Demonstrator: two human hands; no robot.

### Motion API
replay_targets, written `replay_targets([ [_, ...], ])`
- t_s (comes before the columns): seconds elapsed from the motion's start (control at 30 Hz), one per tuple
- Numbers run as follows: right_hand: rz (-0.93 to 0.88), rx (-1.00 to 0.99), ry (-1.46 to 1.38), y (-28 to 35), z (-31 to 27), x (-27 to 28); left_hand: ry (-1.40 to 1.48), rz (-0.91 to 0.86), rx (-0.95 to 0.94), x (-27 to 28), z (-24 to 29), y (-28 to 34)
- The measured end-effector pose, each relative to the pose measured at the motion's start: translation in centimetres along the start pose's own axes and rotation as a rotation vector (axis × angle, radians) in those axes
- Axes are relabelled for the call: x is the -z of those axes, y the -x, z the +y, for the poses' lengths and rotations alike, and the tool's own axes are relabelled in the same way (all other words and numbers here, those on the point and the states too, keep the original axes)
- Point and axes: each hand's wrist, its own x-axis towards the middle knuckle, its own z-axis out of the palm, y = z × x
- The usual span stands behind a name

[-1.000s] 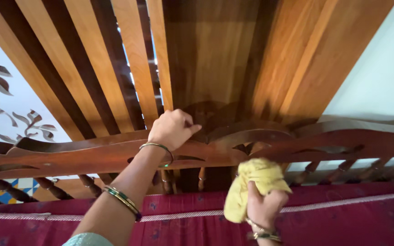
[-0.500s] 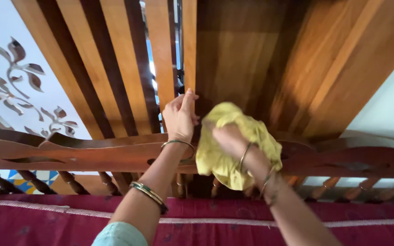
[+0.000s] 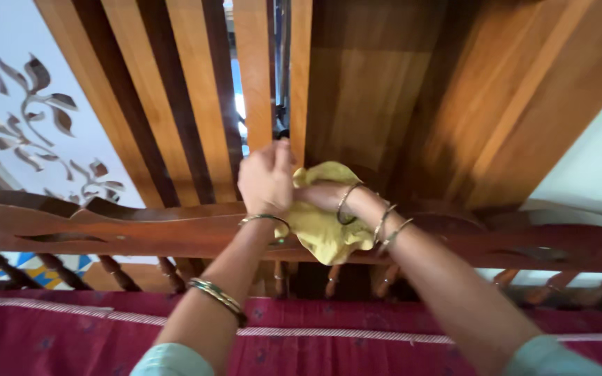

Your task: The person wipes the wooden headboard of a bed with a yellow cloth. They clean the top rail, vertical slats, and side posts in a systematic manner.

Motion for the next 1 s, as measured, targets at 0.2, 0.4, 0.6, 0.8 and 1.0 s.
replay_targets([
  [0.2, 0.020, -0.415, 0.349, 7.0, 7.1, 10.0, -0.193, -0.459, -0.100, -4.5, 2.1, 2.6],
  [0.4, 0.027, -0.530, 0.111, 10.0, 14.2, 13.2, -0.315, -0.472, -0.363, -5.1, 0.3, 3.3],
  [0.6, 0.084, -0.261, 0.292, 9.5, 15.5, 10.0, -0.392, -0.597, -0.195, -5.7, 1.2, 3.1],
  [0.8, 0.440, -0.179, -0.689, 12.5, 17.0, 12.7, -0.476, -0.654, -0.160, -5.1, 2.3, 2.9],
  [1.0, 0.394, 0.269, -0.807, 23.3, 14.8, 21.5, -0.478, -0.641, -0.175, -5.0, 2.6, 3.1],
])
